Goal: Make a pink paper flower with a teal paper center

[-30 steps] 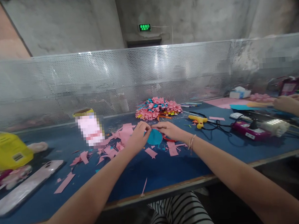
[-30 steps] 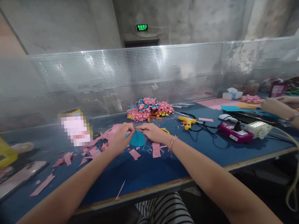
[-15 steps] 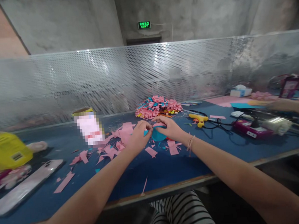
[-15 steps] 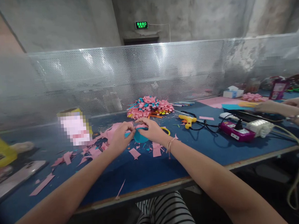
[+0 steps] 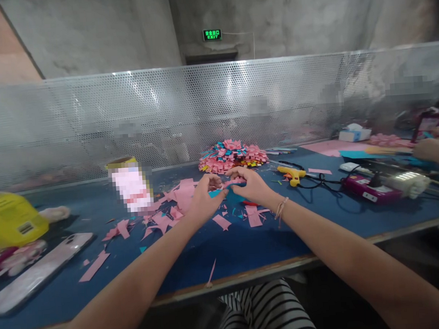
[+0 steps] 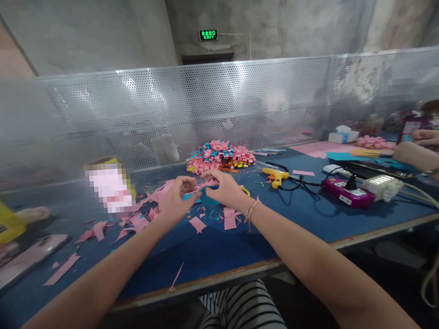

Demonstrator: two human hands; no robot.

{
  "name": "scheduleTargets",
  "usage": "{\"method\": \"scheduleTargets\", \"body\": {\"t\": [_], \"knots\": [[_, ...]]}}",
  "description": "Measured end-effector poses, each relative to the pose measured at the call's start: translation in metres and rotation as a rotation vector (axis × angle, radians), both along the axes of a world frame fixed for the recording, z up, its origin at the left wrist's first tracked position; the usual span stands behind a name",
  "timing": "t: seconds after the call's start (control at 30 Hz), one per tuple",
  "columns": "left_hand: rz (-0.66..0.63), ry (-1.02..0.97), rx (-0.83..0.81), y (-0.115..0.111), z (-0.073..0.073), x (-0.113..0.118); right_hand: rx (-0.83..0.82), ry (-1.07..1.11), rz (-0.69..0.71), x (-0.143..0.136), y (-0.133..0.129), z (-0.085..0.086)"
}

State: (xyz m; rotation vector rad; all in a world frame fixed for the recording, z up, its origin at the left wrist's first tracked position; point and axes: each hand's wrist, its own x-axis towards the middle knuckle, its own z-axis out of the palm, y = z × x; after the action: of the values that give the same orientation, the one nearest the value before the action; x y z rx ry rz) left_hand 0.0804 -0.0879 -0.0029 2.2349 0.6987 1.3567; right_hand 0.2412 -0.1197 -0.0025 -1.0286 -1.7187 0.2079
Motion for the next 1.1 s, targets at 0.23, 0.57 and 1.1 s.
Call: {"method": "scheduleTargets", "body": {"t": [0.23,0.57,1.1], "knots": [[-0.057,0.031,-0.039,0.002,-0.001,0.003,0.031,-0.137,0.004,-0.005,-0.007,0.0],[0.061,-0.062,-0.138,0.007,0.002,-0.004,0.126,-0.035,-0.005,0.01,-0.001,0.004],[-0.238,-0.268,-0.367,0.009,-0.013,0.006,-0.086,0.252,0.048,0.003,0.01,-0.001]]}}
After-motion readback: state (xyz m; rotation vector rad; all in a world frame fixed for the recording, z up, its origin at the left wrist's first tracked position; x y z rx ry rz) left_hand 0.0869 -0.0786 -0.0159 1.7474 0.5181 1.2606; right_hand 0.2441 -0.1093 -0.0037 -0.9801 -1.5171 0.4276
